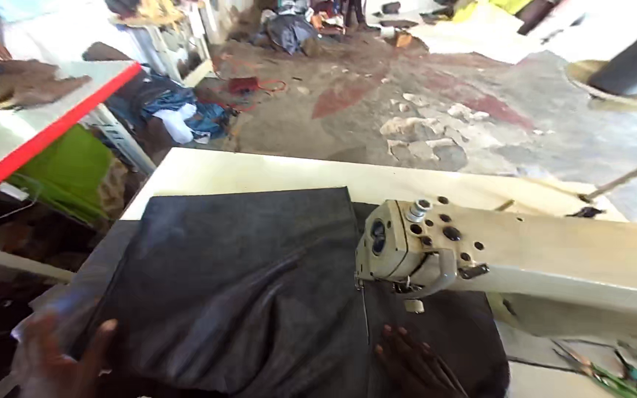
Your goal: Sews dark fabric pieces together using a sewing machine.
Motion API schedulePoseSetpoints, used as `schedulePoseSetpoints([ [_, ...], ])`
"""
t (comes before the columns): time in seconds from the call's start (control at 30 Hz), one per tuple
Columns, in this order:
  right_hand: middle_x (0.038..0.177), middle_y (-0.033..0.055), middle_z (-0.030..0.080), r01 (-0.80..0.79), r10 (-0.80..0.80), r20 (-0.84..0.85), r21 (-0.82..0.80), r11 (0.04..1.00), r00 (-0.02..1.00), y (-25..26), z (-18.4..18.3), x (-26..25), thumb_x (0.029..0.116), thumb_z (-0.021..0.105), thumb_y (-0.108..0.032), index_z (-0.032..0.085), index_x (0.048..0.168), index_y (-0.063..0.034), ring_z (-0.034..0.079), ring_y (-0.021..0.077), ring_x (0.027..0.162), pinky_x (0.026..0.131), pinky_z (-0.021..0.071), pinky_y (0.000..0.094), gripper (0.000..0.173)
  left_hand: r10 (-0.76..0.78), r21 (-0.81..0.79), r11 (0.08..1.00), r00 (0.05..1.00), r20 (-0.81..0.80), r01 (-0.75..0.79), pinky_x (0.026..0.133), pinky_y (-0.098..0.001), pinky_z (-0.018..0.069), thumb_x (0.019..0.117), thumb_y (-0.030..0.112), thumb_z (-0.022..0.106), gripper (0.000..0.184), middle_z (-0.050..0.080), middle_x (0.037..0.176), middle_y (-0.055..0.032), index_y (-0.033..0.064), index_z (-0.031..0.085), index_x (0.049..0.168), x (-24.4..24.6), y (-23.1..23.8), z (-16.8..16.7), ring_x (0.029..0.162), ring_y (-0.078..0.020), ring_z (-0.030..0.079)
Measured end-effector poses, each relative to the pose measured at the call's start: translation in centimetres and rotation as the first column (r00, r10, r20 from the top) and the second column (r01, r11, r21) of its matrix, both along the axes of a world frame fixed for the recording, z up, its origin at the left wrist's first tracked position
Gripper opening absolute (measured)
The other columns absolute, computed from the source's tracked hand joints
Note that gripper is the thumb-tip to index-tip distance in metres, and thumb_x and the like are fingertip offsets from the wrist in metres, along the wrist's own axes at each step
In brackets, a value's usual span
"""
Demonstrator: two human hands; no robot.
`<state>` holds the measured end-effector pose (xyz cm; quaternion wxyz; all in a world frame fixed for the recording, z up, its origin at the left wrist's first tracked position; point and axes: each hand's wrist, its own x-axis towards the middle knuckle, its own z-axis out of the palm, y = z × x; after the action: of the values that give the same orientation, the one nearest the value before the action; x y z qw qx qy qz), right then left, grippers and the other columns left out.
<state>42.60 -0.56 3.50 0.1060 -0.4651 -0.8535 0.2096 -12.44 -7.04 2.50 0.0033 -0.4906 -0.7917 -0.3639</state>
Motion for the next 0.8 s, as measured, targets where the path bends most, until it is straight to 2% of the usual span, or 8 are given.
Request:
schedulePoseSetpoints([
  [0.1,0.163,0.0161,0.039,-0.024,0.025,-0.006,0.047,0.999,1.0,0.1,-1.1,0.6,0.0944,0.059,-0.065,0.055,0.15,-0.0178,0.031,0.0382,0.153,0.123,0.0227,0.0615,0.073,0.218,-0.134,0.976,0.852,0.477,-0.174,0.111,-0.0448,0.0457,0.0953,0.045,0.067,0.094,0.037,0.157,-0.0242,0.0049,0.014,0.162,-3.0,-3.2,-0.8,0.139,-0.0289,0.048],
  [0.2,0.163,0.0172,0.037,-0.038,0.038,-0.002,0.032,0.999,0.999,0.2,-0.9,0.6,0.0952,0.059,-0.064,0.055,0.149,-0.0165,0.03,0.0391,0.153,0.123,0.0216,0.0624,0.072,0.163,-0.097,0.986,0.738,0.655,-0.132,0.09,-0.0487,0.0602,0.093,0.044,0.072,0.091,0.052,0.146,-0.0185,0.0119,0.021,0.161,-4.0,-3.8,-4.0,0.117,-0.0272,0.065],
  [0.3,0.164,0.0173,0.036,-0.04,0.04,0.013,0.024,0.999,0.999,0.1,-0.9,0.7,0.0955,0.059,-0.062,0.054,0.15,-0.0165,0.029,0.0397,0.153,0.123,0.0202,0.0631,0.071,0.227,-0.16,0.971,0.888,0.4,-0.177,0.103,-0.048,0.0527,0.0907,0.048,0.072,0.08,0.06,0.138,-0.0207,0.0007,0.044,0.149,-2.9,-3.9,-2.8,0.125,-0.0271,0.062],
  [0.37,0.165,0.0166,0.034,-0.038,0.037,0.037,0.01,0.999,0.999,0.0,-0.8,0.6,0.0957,0.059,-0.062,0.053,0.151,-0.018,0.027,0.0391,0.154,0.124,0.0186,0.063,0.071,0.222,-0.169,0.966,0.961,0.162,-0.195,0.105,-0.0609,0.046,0.0934,0.047,0.068,0.068,0.062,0.132,-0.0278,-0.0014,0.055,0.141,-1.5,-3.4,0.3,0.124,-0.0394,0.061],
  [0.5,0.165,0.0149,0.034,-0.045,0.042,0.031,0.073,0.996,0.999,-0.2,-1.7,0.9,0.0957,0.056,-0.065,0.054,0.15,-0.0201,0.027,0.0374,0.155,0.123,0.0202,0.0634,0.071,0.046,0.247,0.968,0.999,0.015,-0.048,0.091,-0.0526,0.054,0.0962,0.033,0.066,0.052,0.066,0.117,-0.0275,-0.0053,0.059,0.131,3.7,2.0,9.4,0.102,-0.0324,0.067],
  [0.6,0.166,0.0112,0.033,-0.06,0.058,0.035,0.075,0.995,0.998,-0.3,-1.6,1.0,0.0959,0.055,-0.066,0.055,0.15,-0.0236,0.025,0.0344,0.156,0.124,0.02,0.0617,0.069,-0.163,0.487,0.852,0.981,-0.103,0.193,0.094,-0.0465,0.0557,0.0981,0.027,0.066,0.05,0.066,0.12,-0.0251,-0.005,0.056,0.135,6.7,10.0,13.5,0.105,-0.0265,0.068],
  [0.7,0.168,0.0036,0.031,-0.088,0.085,0.032,0.089,0.992,0.996,-0.3,-1.6,1.6,0.0977,0.051,-0.066,0.053,0.15,-0.0321,0.022,0.0284,0.157,0.126,0.0199,0.0585,0.063,-0.362,0.203,0.901,0.923,-0.129,0.382,0.1,-0.065,0.049,0.1021,0.031,0.062,0.064,0.061,0.136,-0.026,0.0045,0.039,0.155,9.3,18.3,11.9,0.119,-0.0416,0.064],
  [0.8,0.168,-0.0009,0.031,-0.099,0.098,0.014,0.121,0.988,0.995,-0.4,-2.0,2.0,0.0987,0.049,-0.066,0.052,0.15,-0.0359,0.022,0.0247,0.157,0.127,0.0207,0.0562,0.06,-0.625,-0.326,0.762,0.767,-0.142,0.56,0.119,-0.0649,0.0299,0.0996,0.056,0.055,0.09,0.029,0.166,-0.018,0.01,0.014,0.165,9.9,24.1,4.2,0.151,-0.0374,0.033],
])
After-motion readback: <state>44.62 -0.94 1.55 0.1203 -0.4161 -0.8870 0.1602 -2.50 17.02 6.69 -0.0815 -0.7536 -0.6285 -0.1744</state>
